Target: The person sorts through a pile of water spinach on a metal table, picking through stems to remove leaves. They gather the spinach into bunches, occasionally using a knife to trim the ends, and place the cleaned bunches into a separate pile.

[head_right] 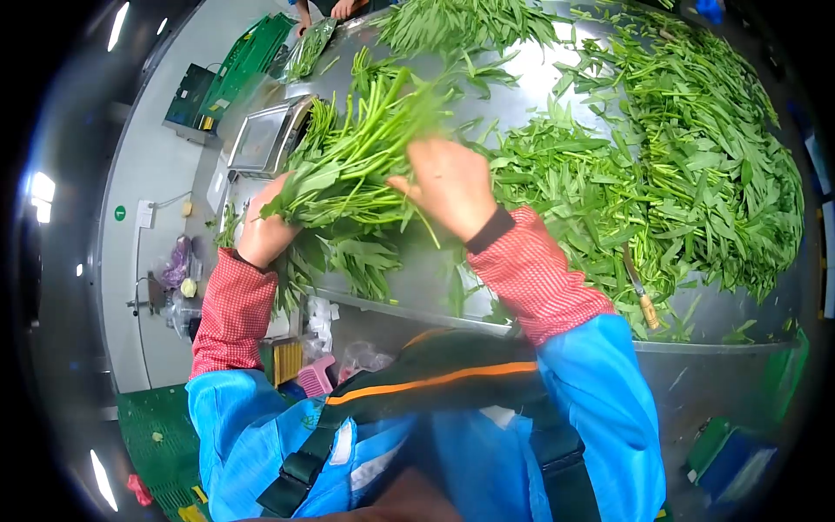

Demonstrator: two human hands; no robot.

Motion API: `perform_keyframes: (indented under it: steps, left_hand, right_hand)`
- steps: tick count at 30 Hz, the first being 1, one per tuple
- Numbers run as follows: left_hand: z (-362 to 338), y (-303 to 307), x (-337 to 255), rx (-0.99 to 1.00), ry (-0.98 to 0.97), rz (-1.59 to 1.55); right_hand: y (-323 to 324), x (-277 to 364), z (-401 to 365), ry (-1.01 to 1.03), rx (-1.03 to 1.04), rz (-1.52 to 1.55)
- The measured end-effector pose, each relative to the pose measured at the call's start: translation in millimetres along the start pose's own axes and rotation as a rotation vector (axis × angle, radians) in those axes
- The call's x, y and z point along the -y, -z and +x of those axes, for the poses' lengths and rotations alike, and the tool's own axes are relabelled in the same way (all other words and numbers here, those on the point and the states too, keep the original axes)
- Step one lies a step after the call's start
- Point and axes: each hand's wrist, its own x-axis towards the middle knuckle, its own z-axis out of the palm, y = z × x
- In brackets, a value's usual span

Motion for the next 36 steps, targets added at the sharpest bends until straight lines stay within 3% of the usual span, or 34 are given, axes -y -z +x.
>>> perform_keyframes:
  steps: [2,3,4,5,7,10,11,12,14,19,20,22,26,27,29,30,34,36]
  left_hand:
    - [-4,0,21,0.007,0.021,-0.046]
    - [-6,0,33,0.011,0.036,-0.067]
    - [-9,1,46,-0.001,0.04,-0.072]
    - [-12,2,61,-0.013,0.047,-0.077]
    - [-14,5,93,0.007,0.097,-0.108]
    - [-3,15,135,-0.023,0.15,-0.037]
    - [3,23,150,-0.034,0.17,-0.066]
    - [10,31,169,-0.08,0.142,-0.072]
    - [22,41,227,-0.135,0.128,0.24]
    - [76,87,343,-0.384,0.345,0.235]
    - [83,86,383,-0.471,0.287,0.294]
    - [95,87,419,-0.485,0.457,0.329]
    - [81,28,510,-0.426,0.694,0.181]
    - [67,-12,570,-0.362,0.701,0.205]
    - [41,-44,557,-0.109,0.83,0.208]
    - [31,-76,570,0.085,1.026,0.338]
    - [-1,-112,601,-0.033,0.9,-0.133]
    - [-6,-106,602,-0.163,0.992,-0.12]
  right_hand:
    - [-65,-27,1,0.266,-0.216,0.157]
    - [-61,-23,2,0.043,0.002,0.148]
    - [-62,-28,4,-0.048,-0.134,0.204]
    - [-57,-36,7,-0.201,-0.074,0.12]
    - [-71,-68,2,-0.23,-0.156,0.205]
    - [-81,-69,-8,-0.285,-0.007,0.283]
    - [-90,-65,-13,-0.327,0.128,0.31]
    - [-94,-55,-15,-0.304,0.214,0.388]
    - [-112,-41,-22,-0.321,0.301,0.403]
    - [-151,-12,-30,-0.416,0.38,0.381]
    - [-158,-10,-32,-0.424,0.38,0.366]
    - [-167,-5,-32,-0.458,0.423,0.333]
    - [-181,-9,-37,-0.46,0.338,0.325]
    - [-182,-9,-36,-0.472,0.343,0.298]
    - [-184,-6,-31,-0.482,0.354,0.269]
    - [-185,-6,-28,-0.487,0.367,0.256]
    - [-186,4,-16,-0.547,0.422,0.236]
    - [-181,13,-6,-0.564,0.514,0.174]
